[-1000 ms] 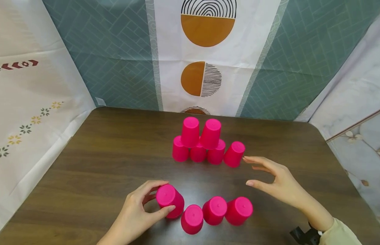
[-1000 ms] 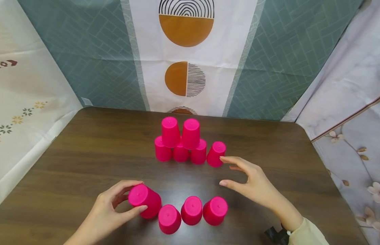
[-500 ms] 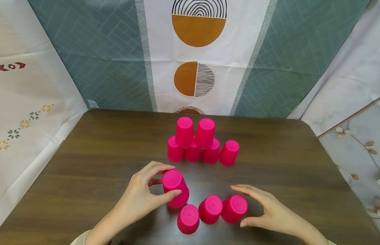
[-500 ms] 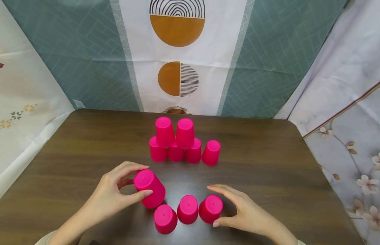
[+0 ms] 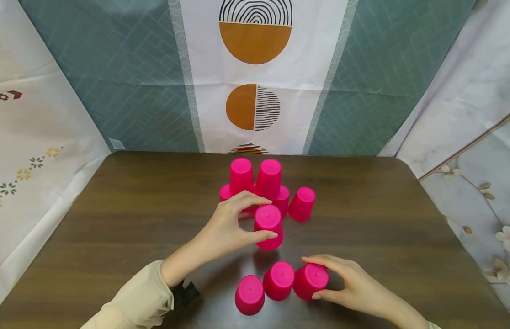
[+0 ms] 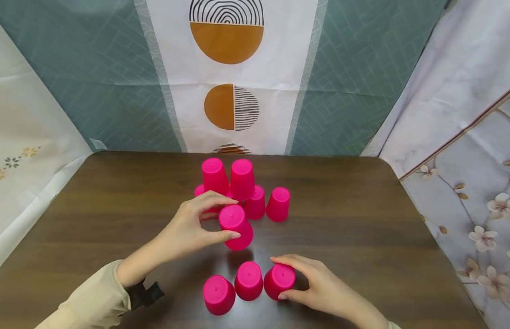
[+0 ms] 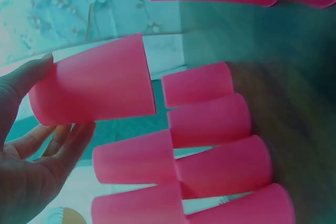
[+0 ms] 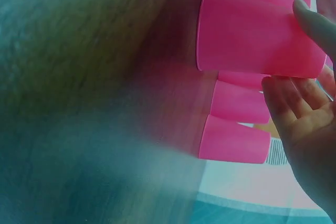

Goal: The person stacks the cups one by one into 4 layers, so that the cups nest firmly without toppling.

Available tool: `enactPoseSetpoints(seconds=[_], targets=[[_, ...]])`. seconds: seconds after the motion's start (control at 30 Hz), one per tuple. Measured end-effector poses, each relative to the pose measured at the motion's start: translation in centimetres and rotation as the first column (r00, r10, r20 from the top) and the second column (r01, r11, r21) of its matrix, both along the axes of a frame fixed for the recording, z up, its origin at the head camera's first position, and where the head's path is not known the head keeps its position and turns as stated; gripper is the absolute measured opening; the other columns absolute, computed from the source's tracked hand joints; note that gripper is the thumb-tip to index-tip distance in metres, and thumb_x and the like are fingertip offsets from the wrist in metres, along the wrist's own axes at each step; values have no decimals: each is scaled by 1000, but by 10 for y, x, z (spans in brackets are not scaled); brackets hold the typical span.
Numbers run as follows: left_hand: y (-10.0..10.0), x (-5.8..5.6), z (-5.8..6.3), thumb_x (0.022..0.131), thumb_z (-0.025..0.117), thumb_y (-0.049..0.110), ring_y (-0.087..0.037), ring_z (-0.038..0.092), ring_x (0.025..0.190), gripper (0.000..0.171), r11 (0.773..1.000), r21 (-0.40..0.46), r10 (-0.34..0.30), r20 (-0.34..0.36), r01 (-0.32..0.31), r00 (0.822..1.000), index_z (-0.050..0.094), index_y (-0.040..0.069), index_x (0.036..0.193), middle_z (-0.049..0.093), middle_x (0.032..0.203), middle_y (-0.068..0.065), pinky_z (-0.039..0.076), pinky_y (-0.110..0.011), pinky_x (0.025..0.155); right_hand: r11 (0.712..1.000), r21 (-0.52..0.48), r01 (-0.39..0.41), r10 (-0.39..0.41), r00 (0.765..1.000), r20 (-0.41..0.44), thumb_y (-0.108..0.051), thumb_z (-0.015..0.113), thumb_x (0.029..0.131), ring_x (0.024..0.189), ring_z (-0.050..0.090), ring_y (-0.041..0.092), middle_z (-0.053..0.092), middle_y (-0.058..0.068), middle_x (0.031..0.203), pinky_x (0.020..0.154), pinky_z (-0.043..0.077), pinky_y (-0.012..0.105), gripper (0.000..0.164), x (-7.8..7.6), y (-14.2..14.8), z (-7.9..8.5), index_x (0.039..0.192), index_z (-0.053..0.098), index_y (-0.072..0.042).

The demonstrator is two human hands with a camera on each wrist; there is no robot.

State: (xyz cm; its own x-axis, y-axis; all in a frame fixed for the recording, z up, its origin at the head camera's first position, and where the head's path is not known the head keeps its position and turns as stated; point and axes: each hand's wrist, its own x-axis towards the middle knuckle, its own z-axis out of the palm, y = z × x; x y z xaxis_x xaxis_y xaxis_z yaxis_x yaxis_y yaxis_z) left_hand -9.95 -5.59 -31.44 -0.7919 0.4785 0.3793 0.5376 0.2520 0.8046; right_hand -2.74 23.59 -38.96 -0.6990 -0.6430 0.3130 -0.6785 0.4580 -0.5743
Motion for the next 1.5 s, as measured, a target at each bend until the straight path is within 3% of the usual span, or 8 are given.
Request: enactPoseSetpoints(seconds=[0.27, 0.47, 0.67, 0.93, 1.13, 1.23, 1.37, 1.5], targets=[[22, -26, 13, 68, 83, 24, -3, 57, 94, 52, 994, -109, -45, -201, 23, 979, 60, 12, 114, 60, 108, 6, 52, -19, 78, 998, -54, 15, -18, 999, -51, -24, 80, 74, 108, 58, 12, 61, 2, 118, 92, 42, 13, 61, -1, -3, -5, 128, 55, -12], [31, -37, 20, 68, 83, 25, -5, 58, 92, 53, 986, -165, -65, -252, 24, 966, 60, 11, 113, 62, 105, 4, 50, -18, 78, 998, -25, 52, -53, 999, -9, -27, 78, 76, 108, 58, 12, 60, 2, 119, 90, 46, 17, 60, 4, -3, -6, 129, 54, -16], [44, -53, 32, 68, 83, 28, -5, 58, 92, 52, 989, -142, -87, -289, 48, 953, 61, 10, 112, 64, 102, 3, 49, -17, 79, 998, -29, 58, -59, 998, -26, -26, 78, 75, 108, 58, 12, 60, 2, 118, 91, 43, 13, 60, 6, -3, -6, 129, 54, -14], [60, -74, 43, 74, 79, 31, -4, 57, 93, 49, 976, -211, -111, -269, 54, 957, 61, 10, 114, 64, 102, 5, 46, -18, 85, 997, -53, 54, -56, 997, -46, -23, 79, 74, 108, 58, 12, 61, 4, 118, 92, 42, 12, 61, 7, -5, -8, 129, 54, -12], [70, -89, 46, 76, 77, 34, -6, 56, 92, 52, 927, -374, -124, -245, 24, 961, 58, 10, 118, 62, 105, 4, 46, -15, 80, 996, -44, 76, -76, 997, 8, -24, 78, 76, 108, 57, 11, 60, 3, 119, 90, 44, 14, 61, 10, -3, -9, 130, 53, -13], [74, -95, 47, 76, 76, 35, -6, 56, 90, 52, 912, -410, -134, -212, 36, 968, 58, 10, 117, 62, 104, 4, 46, -14, 77, 996, -46, 79, -78, 997, 24, -24, 78, 76, 108, 57, 11, 60, 3, 119, 89, 46, 15, 60, 10, -3, -9, 130, 53, -13], [76, -101, 45, 76, 77, 31, -6, 57, 87, 49, 917, -394, -133, -154, 63, 979, 59, 8, 115, 63, 101, 3, 46, -14, 75, 996, -50, 71, -70, 997, 18, -23, 78, 76, 108, 57, 10, 60, 4, 119, 90, 44, 14, 61, 9, -3, -9, 130, 53, -13], [75, -104, 42, 75, 79, 26, -8, 58, 87, 47, 924, -375, -130, -140, 69, 982, 59, 6, 112, 64, 100, 1, 47, -14, 74, 996, -58, 68, -68, 998, 9, -23, 78, 76, 108, 57, 10, 60, 3, 119, 91, 43, 13, 61, 8, -3, -9, 130, 53, -12]])
